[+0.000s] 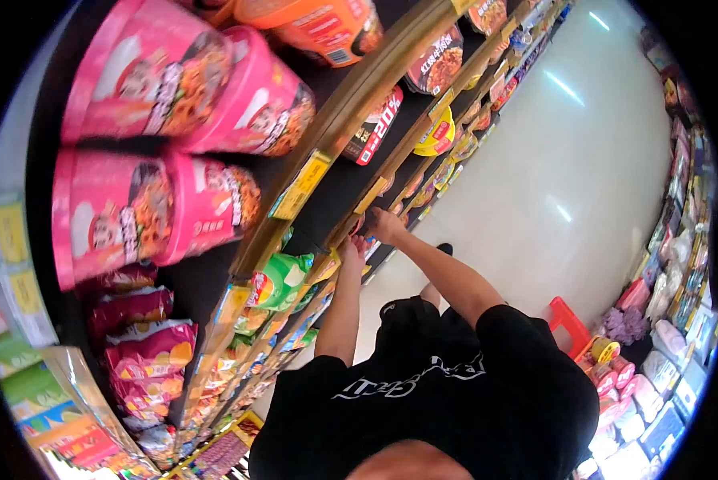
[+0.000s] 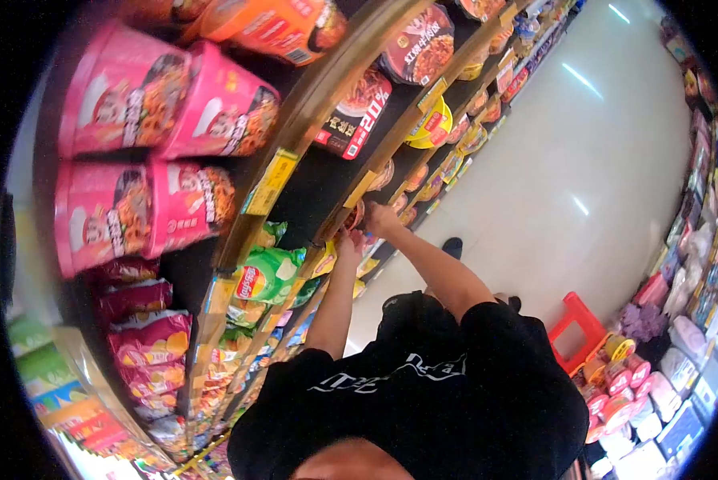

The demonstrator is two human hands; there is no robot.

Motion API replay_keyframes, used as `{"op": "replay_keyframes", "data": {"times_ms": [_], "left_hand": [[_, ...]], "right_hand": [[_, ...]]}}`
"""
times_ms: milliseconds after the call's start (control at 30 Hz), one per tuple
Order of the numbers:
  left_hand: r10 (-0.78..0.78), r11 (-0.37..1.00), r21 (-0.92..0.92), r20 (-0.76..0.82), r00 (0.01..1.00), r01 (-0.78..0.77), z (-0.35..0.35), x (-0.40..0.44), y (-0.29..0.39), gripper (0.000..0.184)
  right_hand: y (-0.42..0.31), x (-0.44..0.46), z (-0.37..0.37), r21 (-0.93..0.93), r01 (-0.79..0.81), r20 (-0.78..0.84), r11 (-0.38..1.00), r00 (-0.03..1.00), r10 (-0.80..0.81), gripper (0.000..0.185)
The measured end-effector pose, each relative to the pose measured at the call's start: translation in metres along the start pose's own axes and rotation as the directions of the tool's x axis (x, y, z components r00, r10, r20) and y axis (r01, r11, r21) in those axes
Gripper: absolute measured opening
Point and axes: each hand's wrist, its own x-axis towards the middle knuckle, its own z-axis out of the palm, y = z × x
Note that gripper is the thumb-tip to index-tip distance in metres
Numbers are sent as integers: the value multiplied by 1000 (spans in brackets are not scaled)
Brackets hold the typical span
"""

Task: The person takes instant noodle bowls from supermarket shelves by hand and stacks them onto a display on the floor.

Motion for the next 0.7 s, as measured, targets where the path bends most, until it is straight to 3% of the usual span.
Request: {"op": "replay_keyframes", "data": {"times_ms": [67, 100, 167, 267, 300, 400, 700], "left_hand": [[-3, 999, 40, -61, 998, 6, 0, 0, 4, 37], [7, 999, 31, 61, 998, -9, -1, -7, 7, 34], [10, 999, 35, 70, 997, -13, -3, -4, 6, 29], [36, 999, -11, 89, 995, -35, -2, -7, 0, 25], [49, 998, -30, 99, 994, -46, -1, -12, 0, 25], [25, 999, -26, 71, 997, -23, 2, -27, -3, 23], [55, 998, -20, 107, 993, -53, -9, -40, -16, 25]], "right_hand": [[3, 10, 13, 26, -35, 22, 999, 999, 35, 42], [5, 18, 22, 42, -55, 2, 998, 998, 55, 41], [10, 25, 37, 64, -97, -26, 993, 995, 99, 39], [10, 17, 34, 92, -21, 7, 996, 1000, 20, 35], [4, 13, 33, 175, -109, -5, 979, 994, 112, 33], [0, 2, 26, 200, -120, -68, 972, 988, 136, 32], [9, -21, 27, 199, -67, -129, 978, 987, 94, 28]]}}
